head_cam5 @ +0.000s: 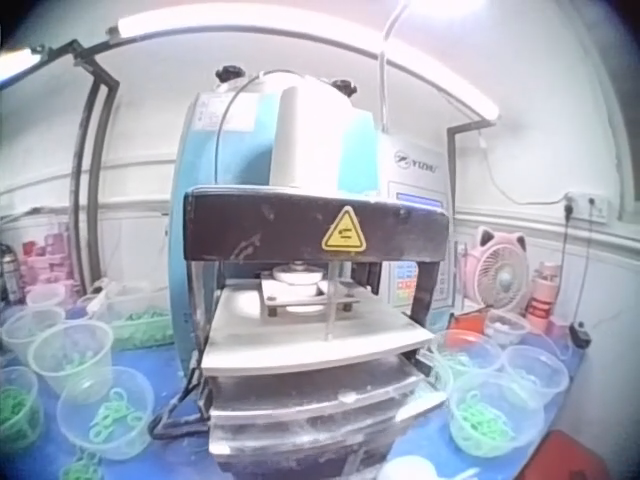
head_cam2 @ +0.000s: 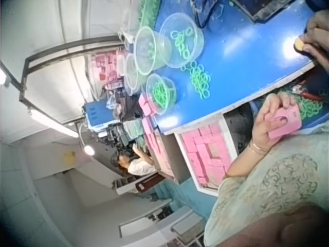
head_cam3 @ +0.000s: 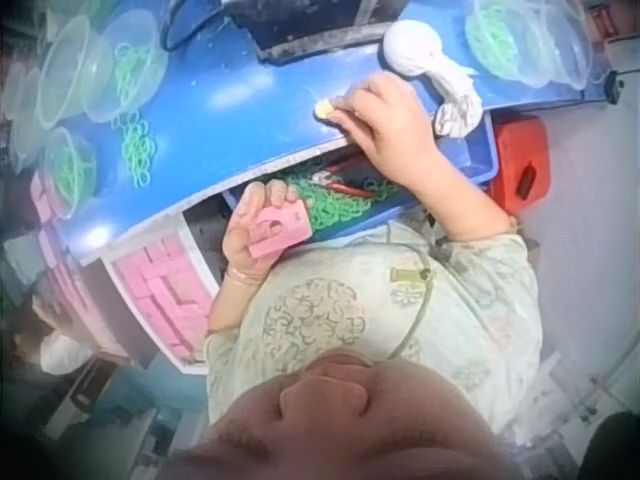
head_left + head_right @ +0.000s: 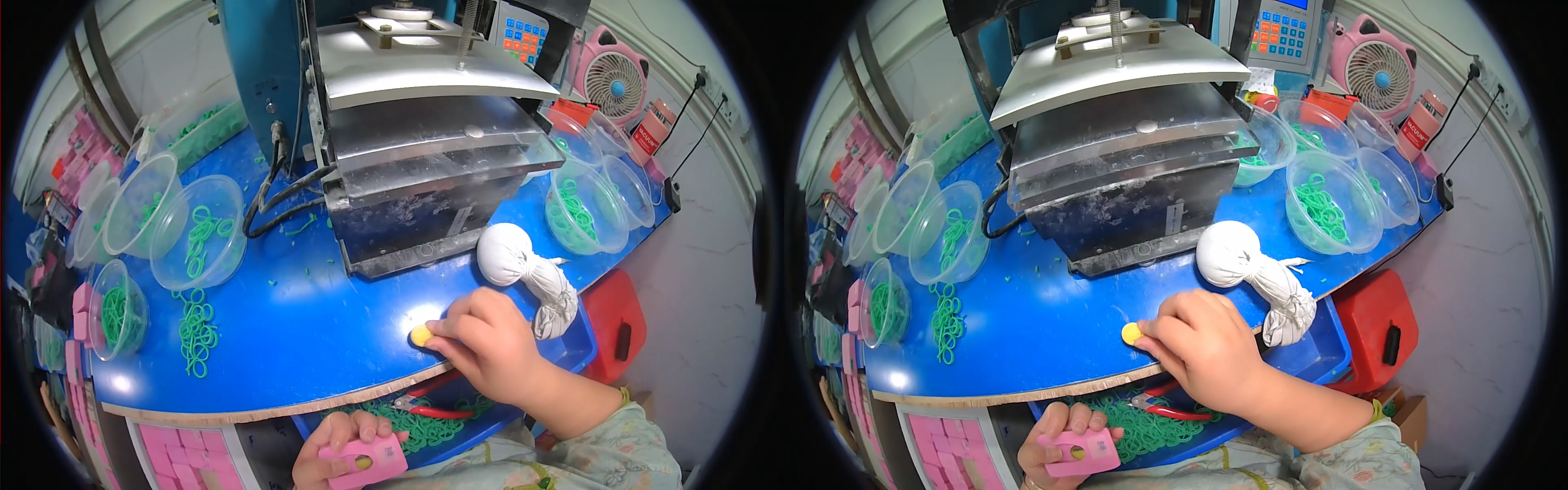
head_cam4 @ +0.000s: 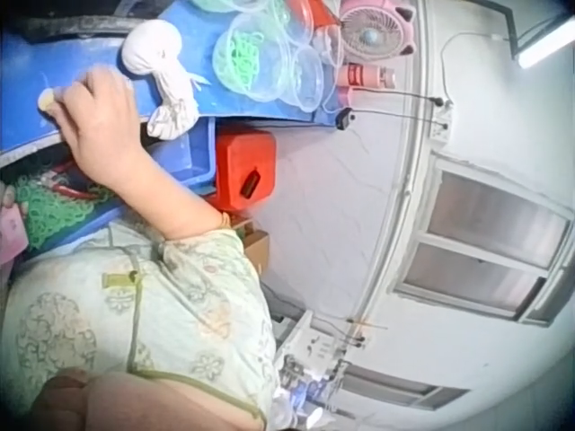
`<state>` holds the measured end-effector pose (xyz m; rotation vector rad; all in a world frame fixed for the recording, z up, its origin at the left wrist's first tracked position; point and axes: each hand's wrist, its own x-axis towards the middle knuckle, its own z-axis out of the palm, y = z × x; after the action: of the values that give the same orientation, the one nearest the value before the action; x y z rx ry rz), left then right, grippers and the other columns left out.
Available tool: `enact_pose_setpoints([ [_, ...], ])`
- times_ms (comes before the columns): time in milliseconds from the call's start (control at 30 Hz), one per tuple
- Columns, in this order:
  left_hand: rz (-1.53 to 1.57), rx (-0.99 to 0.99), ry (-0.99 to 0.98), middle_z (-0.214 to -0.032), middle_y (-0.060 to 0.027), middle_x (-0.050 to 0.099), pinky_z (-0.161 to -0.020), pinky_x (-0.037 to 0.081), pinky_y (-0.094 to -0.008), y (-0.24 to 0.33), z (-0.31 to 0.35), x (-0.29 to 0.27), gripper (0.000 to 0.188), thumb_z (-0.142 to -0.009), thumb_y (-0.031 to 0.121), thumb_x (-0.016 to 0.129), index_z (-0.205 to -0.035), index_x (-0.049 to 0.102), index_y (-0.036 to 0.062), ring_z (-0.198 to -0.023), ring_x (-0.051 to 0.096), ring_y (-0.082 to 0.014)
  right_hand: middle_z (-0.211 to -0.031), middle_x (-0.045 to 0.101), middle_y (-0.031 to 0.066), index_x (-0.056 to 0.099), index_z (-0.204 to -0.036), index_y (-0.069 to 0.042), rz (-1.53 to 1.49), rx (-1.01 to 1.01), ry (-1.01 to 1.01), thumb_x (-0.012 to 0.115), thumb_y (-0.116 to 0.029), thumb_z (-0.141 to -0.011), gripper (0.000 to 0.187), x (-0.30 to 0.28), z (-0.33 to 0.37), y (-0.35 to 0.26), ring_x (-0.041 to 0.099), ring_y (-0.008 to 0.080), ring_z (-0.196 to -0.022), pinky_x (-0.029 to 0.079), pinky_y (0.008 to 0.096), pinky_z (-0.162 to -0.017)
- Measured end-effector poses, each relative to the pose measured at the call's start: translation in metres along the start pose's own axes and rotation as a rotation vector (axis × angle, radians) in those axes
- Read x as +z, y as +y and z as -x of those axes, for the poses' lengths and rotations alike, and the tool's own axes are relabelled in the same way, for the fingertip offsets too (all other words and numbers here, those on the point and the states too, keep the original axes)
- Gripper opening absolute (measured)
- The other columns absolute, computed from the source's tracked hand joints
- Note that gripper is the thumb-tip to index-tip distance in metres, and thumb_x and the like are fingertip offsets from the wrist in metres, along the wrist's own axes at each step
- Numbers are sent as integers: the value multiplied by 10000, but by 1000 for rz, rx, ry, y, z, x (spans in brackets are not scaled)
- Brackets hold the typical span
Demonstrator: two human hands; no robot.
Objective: Assembling pink rubber molds with green inserts and metal parts using hands and pliers.
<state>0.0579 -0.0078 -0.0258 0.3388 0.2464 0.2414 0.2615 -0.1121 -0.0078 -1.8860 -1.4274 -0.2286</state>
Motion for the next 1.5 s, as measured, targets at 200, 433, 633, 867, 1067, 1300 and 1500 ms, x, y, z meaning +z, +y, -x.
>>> enact_pose_setpoints([
  [200,22,93,97,-1082,-101,526,-1000,345,-474,-3,3,7,282,-629,66,590,-894,500,101,-1127,433,-305,-881,573,70,637,-929,-73,-201,-441,68,700,-339,-693,361,-4,22,-28,554,178,-727,396,304,-575],
  [433,-71,-94,173,-1443,-197,174,-1058,237,-454,6,14,13,817,-720,375,734,-1339,286,85,-1346,200,-302,-1011,594,148,558,-1101,7,-800,-102,-354,611,-127,-815,321,13,42,-40,598,276,-914,488,360,-778],
  [633,-1660,493,31,-1107,-168,474,-863,420,-394,5,19,13,608,-661,373,777,-1137,526,91,-1071,452,-292,-1149,501,151,324,-1100,-26,-1534,604,-437,534,-108,-902,300,25,57,-54,521,186,-1051,432,339,-888],
  [867,-1887,627,-23,-1101,-134,502,-893,438,-392,-9,16,27,800,-598,255,820,-1215,379,1,-993,537,-299,-1178,489,184,456,-863,-33,-1247,588,-450,649,-294,-831,326,32,54,-61,487,209,-1068,401,378,-893],
  [1067,-1274,434,-107,-1136,-179,467,-812,454,-329,-18,23,20,1208,-529,318,866,-1371,77,-38,-951,535,-251,-1012,549,136,549,-977,-24,-963,233,-212,508,-320,-902,308,37,56,-63,527,287,-931,401,362,-776],
  [1300,-1317,574,177,-829,-90,529,-624,414,-244,-30,15,25,659,-761,78,650,-1279,249,4,-683,517,-135,-1102,504,180,545,-962,-31,-631,129,-146,431,-444,-903,433,34,61,-66,503,310,-959,331,396,-796],
  [1500,-1398,456,137,-904,-140,528,-673,424,-250,-21,18,17,731,-755,115,682,-1295,198,23,-759,538,-169,-1093,501,199,540,-961,-50,-465,17,-137,421,-485,-889,457,29,59,-64,505,301,-935,330,401,-778],
])
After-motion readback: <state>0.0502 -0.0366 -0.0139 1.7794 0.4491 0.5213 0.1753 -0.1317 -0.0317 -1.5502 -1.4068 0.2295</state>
